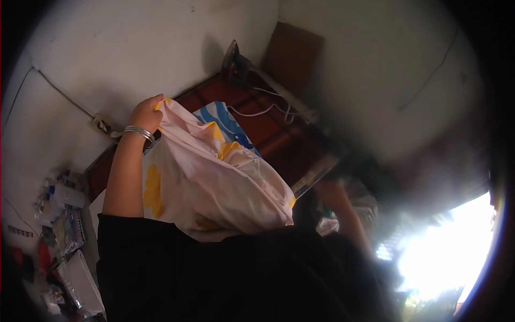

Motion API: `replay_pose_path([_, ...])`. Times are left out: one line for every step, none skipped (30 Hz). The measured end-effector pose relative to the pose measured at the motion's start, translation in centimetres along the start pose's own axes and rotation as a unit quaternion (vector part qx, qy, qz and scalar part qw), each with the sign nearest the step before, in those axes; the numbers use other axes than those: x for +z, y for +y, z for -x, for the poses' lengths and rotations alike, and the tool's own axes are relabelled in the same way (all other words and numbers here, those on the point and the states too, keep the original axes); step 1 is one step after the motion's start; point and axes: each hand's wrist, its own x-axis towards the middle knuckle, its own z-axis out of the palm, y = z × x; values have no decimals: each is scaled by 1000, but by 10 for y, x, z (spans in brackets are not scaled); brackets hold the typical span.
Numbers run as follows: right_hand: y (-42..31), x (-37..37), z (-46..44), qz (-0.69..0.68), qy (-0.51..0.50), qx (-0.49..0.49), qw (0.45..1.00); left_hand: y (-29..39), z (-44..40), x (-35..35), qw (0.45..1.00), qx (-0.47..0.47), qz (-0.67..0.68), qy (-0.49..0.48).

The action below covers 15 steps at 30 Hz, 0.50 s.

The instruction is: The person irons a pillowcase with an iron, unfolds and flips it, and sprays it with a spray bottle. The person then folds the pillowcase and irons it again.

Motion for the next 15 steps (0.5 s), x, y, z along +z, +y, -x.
replay_pose_path([-67,-23,-26,-66,32,47,996,5,1,-6,1000,-12,-1,-11])
replay_pose_path([-97,-25,-51,-121,-19,74,990,9,2,-11,1000,-18,-3,-7])
replay_pose_path([-129,-22,-70,-123,-74,55,988,13,3,-15,1000,-23,-7,-8])
replay_pose_path([-141,-5,-92,-114,-126,-22,985,16,4,-17,999,-29,-11,-10])
replay_pose_path([-148,25,-114,-117,-149,-123,974,18,6,-19,999,-34,-10,-9])
replay_pose_path([-156,55,-130,-158,-222,-138,952,20,9,-20,999,-38,-14,-4])
replay_pose_path([-181,71,-135,-113,-231,-187,948,22,12,-20,999,-36,-30,-8])
replay_pose_path([-199,82,-138,-69,-237,-237,940,24,15,-20,998,-33,-47,-12])
replay_pose_path([-205,92,-141,-73,-239,-245,937,27,21,-19,998,-34,-60,-4])
replay_pose_path([-209,104,-146,-92,-230,-228,942,34,28,-21,997,-39,-68,0])
replay_pose_path([-211,115,-150,-112,-222,-210,946,41,36,-23,996,-42,-83,-4])
replay_pose_path([-216,116,-150,-117,-226,-218,942,44,43,-25,994,-47,-98,-8])
replay_pose_path([-221,111,-149,-81,-169,-158,969,41,47,-25,994,-34,-106,-5])
replay_pose_path([-226,105,-147,-43,-111,-95,988,37,50,-27,993,-41,-111,-4])
replay_pose_path([-235,95,-144,13,-112,-115,987,34,53,-27,992,-37,-119,-3])
